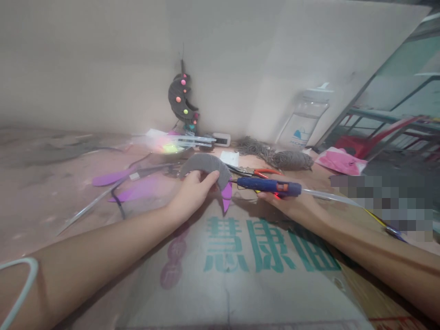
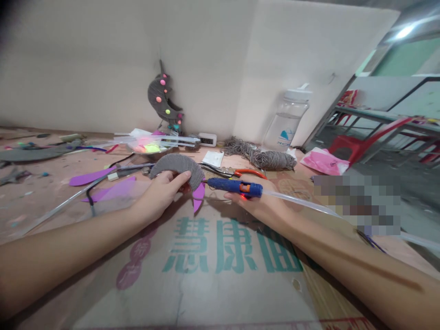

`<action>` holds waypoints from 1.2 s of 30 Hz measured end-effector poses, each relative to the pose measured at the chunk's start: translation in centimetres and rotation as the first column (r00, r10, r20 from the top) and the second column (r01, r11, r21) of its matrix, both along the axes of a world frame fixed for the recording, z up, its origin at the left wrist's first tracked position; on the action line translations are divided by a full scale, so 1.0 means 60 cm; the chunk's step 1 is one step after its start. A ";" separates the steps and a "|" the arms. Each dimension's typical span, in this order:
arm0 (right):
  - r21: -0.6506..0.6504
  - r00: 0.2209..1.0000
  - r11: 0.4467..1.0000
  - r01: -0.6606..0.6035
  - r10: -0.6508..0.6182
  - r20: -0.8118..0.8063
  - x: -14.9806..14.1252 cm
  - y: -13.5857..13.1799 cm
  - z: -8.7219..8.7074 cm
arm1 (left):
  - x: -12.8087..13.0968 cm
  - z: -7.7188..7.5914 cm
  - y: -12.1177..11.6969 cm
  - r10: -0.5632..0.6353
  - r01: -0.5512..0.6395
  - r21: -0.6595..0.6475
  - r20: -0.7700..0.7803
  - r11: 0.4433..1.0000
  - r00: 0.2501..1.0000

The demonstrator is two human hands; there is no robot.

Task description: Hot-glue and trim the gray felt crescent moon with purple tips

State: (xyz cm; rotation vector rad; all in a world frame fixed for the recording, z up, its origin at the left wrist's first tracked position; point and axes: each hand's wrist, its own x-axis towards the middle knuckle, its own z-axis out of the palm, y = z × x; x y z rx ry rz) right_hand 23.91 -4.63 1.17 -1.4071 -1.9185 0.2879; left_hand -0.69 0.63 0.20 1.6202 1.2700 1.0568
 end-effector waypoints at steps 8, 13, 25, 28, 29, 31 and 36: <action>-0.008 1.000 1.000 0.027 -0.027 -0.016 0.000 0.004 0.001 | -0.003 -0.007 0.005 -0.011 0.012 0.031 -0.035 0.999 0.999; -0.034 0.998 0.998 0.058 -0.059 -0.020 0.000 0.004 -0.006 | -0.005 -0.011 0.007 0.000 0.001 0.011 -0.080 1.000 0.997; -0.016 1.000 1.000 0.022 -0.022 -0.021 0.005 0.011 -0.009 | -0.005 -0.010 0.004 -0.007 0.008 0.011 -0.066 1.000 0.998; -0.010 0.997 0.998 0.063 -0.063 -0.047 0.005 0.013 -0.011 | -0.003 -0.011 0.006 -0.020 0.021 0.016 -0.048 1.000 0.999; -0.019 0.996 0.998 0.067 -0.068 -0.061 0.004 0.013 -0.011 | -0.003 -0.011 0.006 -0.023 0.024 0.013 -0.049 1.000 0.999; -0.037 0.996 0.998 0.052 -0.054 -0.076 0.004 0.013 -0.010 | -0.003 -0.011 0.006 -0.028 0.028 0.001 -0.040 1.000 0.999; -0.041 0.994 0.998 0.050 -0.054 -0.093 0.002 0.011 -0.008 | -0.003 -0.013 0.009 -0.046 0.046 -0.013 -0.008 0.999 0.999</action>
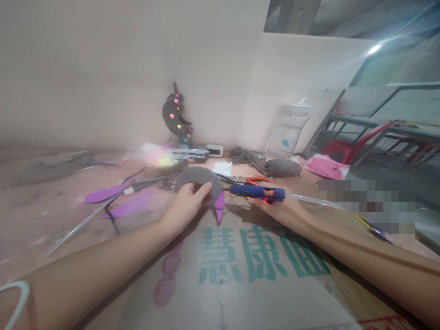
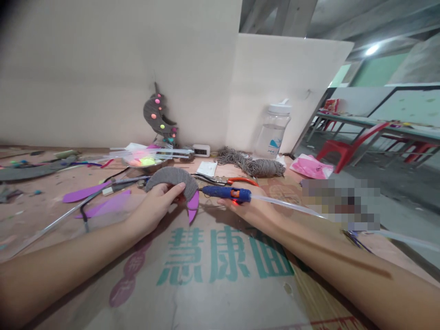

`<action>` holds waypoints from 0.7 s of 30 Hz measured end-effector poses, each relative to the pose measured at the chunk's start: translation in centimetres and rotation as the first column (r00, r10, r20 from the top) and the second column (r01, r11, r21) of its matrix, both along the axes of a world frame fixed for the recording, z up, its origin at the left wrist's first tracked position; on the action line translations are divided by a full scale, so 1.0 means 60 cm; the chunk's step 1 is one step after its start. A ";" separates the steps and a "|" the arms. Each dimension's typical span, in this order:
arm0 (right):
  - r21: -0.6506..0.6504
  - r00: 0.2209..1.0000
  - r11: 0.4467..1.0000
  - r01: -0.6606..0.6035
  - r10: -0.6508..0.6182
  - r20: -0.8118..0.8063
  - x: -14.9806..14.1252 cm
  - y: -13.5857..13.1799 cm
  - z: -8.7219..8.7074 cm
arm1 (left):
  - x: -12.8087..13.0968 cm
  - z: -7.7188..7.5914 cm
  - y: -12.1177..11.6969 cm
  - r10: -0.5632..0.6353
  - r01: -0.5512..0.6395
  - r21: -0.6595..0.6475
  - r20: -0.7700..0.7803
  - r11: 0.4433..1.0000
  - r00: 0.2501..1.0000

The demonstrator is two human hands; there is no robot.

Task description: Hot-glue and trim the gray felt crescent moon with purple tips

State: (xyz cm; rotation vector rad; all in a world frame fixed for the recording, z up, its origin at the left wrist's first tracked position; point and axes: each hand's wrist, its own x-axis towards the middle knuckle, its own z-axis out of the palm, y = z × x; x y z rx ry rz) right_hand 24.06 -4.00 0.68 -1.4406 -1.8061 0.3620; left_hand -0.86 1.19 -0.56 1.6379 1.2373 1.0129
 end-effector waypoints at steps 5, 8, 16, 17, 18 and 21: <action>-0.003 1.000 1.000 0.018 -0.018 0.007 0.001 0.003 -0.002 | -0.001 0.000 0.002 -0.008 0.008 -0.010 0.007 1.000 1.000; 0.029 1.000 1.000 0.008 -0.009 0.028 0.005 0.007 -0.005 | -0.002 0.002 0.002 -0.007 0.007 -0.017 0.008 1.000 1.000; 0.011 0.994 1.000 0.011 -0.010 -0.105 0.003 0.009 -0.011 | 0.003 0.006 -0.003 -0.005 0.008 -0.029 0.120 1.000 0.993; 0.006 0.992 1.000 0.009 -0.008 -0.128 0.001 0.008 -0.009 | 0.004 0.008 -0.004 -0.001 0.006 -0.036 0.141 0.999 0.990; 0.003 0.990 1.000 0.009 -0.009 -0.139 -0.002 0.006 -0.005 | 0.005 0.009 -0.006 0.000 0.007 -0.042 0.158 0.999 0.988; -0.003 0.996 0.999 0.032 -0.032 -0.078 -0.009 -0.001 0.011 | 0.006 0.011 -0.008 -0.010 0.021 -0.056 0.192 0.998 0.981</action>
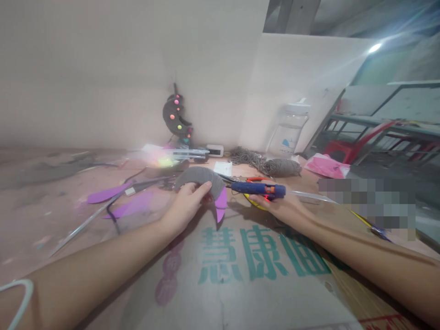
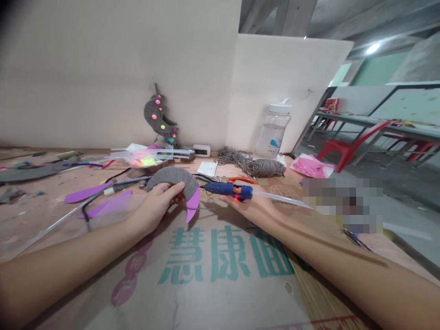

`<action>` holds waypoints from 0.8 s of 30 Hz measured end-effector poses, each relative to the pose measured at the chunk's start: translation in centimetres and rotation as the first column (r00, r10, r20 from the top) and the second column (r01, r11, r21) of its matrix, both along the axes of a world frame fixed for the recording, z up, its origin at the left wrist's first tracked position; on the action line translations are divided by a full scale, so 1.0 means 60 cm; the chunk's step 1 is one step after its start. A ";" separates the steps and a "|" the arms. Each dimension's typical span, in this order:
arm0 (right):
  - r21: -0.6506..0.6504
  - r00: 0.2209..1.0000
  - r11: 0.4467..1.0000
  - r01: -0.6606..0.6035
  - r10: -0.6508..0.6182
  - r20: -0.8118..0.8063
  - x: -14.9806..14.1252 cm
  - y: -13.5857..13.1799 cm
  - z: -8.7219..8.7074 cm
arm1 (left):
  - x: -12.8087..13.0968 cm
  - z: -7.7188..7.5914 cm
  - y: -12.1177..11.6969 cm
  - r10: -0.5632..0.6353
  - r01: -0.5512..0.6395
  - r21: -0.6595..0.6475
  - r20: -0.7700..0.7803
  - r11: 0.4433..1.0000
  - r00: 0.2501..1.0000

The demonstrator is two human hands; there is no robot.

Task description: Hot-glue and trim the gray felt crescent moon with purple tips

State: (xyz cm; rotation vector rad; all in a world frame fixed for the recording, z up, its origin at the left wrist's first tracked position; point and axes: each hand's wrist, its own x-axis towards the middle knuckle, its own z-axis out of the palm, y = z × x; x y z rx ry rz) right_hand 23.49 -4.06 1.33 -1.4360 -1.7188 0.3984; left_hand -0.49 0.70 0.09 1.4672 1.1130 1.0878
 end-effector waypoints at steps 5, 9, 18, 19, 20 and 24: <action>0.009 0.997 1.000 0.029 -0.030 0.078 -0.005 -0.009 0.016 | 0.001 -0.005 0.002 -0.002 0.005 -0.033 0.089 0.999 0.996; 0.003 0.996 0.998 0.059 -0.059 0.068 -0.005 -0.012 0.018 | 0.002 -0.007 0.004 0.027 -0.019 -0.057 0.146 0.998 0.989; 0.032 0.997 0.999 0.018 -0.020 0.072 -0.007 -0.013 0.017 | 0.002 -0.004 0.002 0.026 -0.021 -0.047 0.107 0.999 0.994; 0.030 0.996 0.999 0.013 -0.015 0.083 -0.006 -0.013 0.016 | 0.002 -0.004 0.002 0.026 -0.022 -0.040 0.098 0.999 0.995; 0.027 0.996 1.000 0.013 -0.016 0.089 -0.005 -0.012 0.015 | 0.002 -0.005 0.003 0.026 -0.023 -0.034 0.090 0.999 0.996; 0.014 0.996 0.999 0.041 -0.042 0.079 -0.005 -0.012 0.016 | 0.002 -0.004 0.002 0.009 -0.006 -0.032 0.094 0.999 0.996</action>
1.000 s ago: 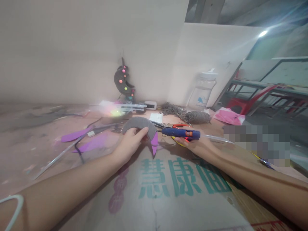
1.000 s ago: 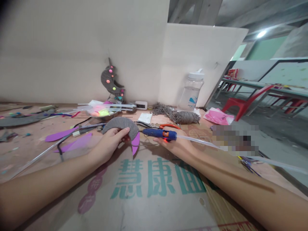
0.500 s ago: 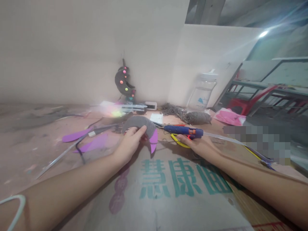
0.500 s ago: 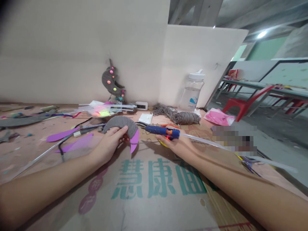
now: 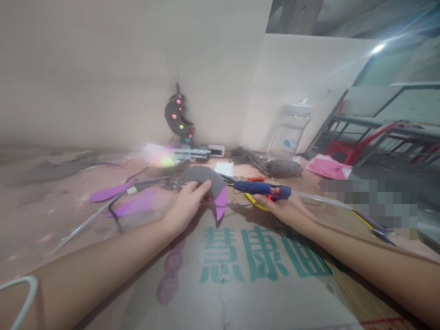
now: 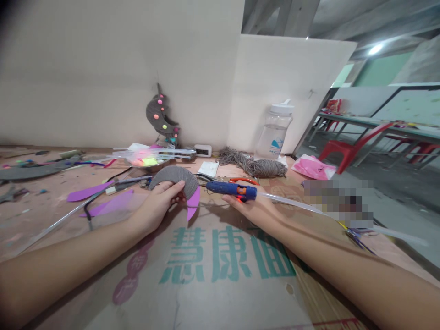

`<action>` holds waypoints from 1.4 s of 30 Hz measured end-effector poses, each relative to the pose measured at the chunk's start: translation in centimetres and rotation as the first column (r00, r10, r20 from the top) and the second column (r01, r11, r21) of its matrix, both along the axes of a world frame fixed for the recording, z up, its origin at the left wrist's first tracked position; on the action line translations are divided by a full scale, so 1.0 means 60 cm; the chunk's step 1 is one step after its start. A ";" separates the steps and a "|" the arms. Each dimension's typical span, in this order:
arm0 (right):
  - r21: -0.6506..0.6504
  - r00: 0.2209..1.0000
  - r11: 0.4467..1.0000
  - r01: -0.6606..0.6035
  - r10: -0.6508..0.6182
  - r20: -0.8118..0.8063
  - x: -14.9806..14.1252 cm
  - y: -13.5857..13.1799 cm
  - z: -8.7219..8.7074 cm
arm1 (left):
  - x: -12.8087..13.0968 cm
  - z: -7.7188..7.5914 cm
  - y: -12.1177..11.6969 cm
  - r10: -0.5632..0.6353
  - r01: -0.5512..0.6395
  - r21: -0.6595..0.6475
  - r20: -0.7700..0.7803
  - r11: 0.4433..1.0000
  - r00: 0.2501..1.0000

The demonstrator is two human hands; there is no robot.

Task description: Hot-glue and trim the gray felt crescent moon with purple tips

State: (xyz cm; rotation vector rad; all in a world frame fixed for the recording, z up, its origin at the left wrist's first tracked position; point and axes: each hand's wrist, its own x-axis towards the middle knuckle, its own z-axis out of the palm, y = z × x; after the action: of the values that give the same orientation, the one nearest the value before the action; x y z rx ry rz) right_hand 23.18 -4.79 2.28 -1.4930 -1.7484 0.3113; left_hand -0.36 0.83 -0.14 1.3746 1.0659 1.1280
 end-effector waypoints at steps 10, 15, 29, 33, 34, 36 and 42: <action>-0.012 0.999 0.999 0.033 -0.033 -0.001 0.005 0.008 0.007 | 0.001 0.007 -0.006 0.015 -0.014 -0.028 0.034 0.999 0.999; -0.018 1.000 1.000 0.004 -0.004 -0.028 0.011 0.021 0.029 | 0.000 0.004 -0.003 0.018 -0.018 -0.011 -0.010 1.000 1.000; -0.138 0.980 0.990 0.038 -0.010 0.198 0.010 0.232 0.034 | 0.001 0.016 -0.010 0.050 -0.043 0.049 -0.149 0.998 0.988; -0.206 0.978 0.977 0.052 -0.008 0.206 0.008 0.262 0.005 | 0.001 0.006 -0.005 0.032 -0.024 0.064 -0.128 0.998 0.991; -0.213 0.977 0.975 0.059 -0.013 0.211 0.009 0.265 0.001 | 0.001 0.003 -0.004 0.020 -0.013 0.060 -0.127 0.998 0.992; -0.216 0.974 0.974 0.074 -0.024 0.227 0.011 0.266 -0.002 | 0.000 -0.001 -0.001 0.014 -0.006 0.057 -0.142 0.998 0.990; -0.178 0.949 0.983 0.056 0.003 0.314 0.029 0.252 0.004 | 0.002 0.006 -0.004 0.018 -0.010 0.051 -0.147 0.999 0.989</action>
State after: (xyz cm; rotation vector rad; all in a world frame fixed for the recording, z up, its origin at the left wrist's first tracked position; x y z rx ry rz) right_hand 24.89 10.36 2.51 -1.7763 -1.9892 0.2365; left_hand -0.26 0.57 0.22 1.5107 1.1610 1.0824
